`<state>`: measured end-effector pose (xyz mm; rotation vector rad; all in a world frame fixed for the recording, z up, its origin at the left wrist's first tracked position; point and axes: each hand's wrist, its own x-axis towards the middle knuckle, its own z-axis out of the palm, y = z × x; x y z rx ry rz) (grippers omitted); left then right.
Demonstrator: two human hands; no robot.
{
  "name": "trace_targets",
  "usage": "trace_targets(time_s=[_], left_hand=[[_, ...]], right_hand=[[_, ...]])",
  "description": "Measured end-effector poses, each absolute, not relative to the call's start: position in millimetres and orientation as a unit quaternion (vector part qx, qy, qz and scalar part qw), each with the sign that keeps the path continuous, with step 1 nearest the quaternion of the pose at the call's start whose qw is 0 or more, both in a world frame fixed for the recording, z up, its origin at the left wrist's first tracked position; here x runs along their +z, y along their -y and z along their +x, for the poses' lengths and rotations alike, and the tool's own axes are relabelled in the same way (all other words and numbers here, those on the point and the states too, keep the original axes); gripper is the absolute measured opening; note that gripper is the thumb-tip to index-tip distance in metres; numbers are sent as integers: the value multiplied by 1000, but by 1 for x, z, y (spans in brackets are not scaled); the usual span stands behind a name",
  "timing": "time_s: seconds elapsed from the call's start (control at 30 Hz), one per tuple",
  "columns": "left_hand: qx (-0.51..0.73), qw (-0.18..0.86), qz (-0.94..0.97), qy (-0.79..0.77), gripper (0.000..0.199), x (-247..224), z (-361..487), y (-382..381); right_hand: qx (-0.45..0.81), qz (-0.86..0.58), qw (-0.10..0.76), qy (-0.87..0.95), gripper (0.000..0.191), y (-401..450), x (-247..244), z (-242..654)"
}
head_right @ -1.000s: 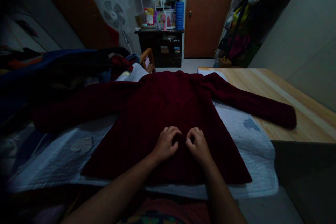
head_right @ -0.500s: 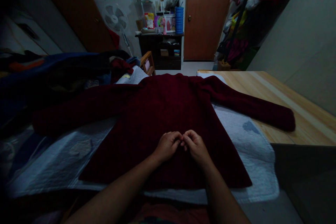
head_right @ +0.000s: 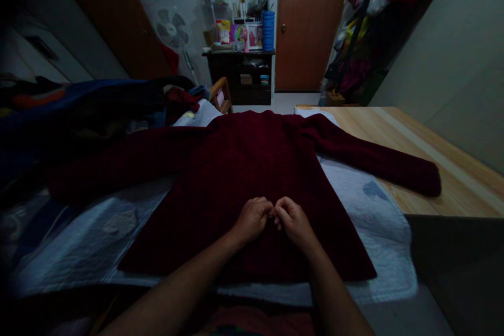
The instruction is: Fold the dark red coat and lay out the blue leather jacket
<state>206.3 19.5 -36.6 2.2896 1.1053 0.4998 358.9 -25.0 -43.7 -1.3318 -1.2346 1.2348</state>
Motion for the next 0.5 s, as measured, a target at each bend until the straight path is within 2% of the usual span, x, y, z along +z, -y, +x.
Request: trace_targets(time_s=[0.17, 0.33, 0.5], left_hand=[[229, 306, 831, -404, 20, -37, 204, -19], [294, 325, 801, -408, 48, -37, 197, -17], [295, 294, 804, -423, 55, -35, 195, -13]], right_hand=[[499, -545, 489, 464, 25, 23, -43, 360], [458, -590, 507, 430, 27, 24, -40, 365], [468, -596, 532, 378, 30, 22, -39, 363]])
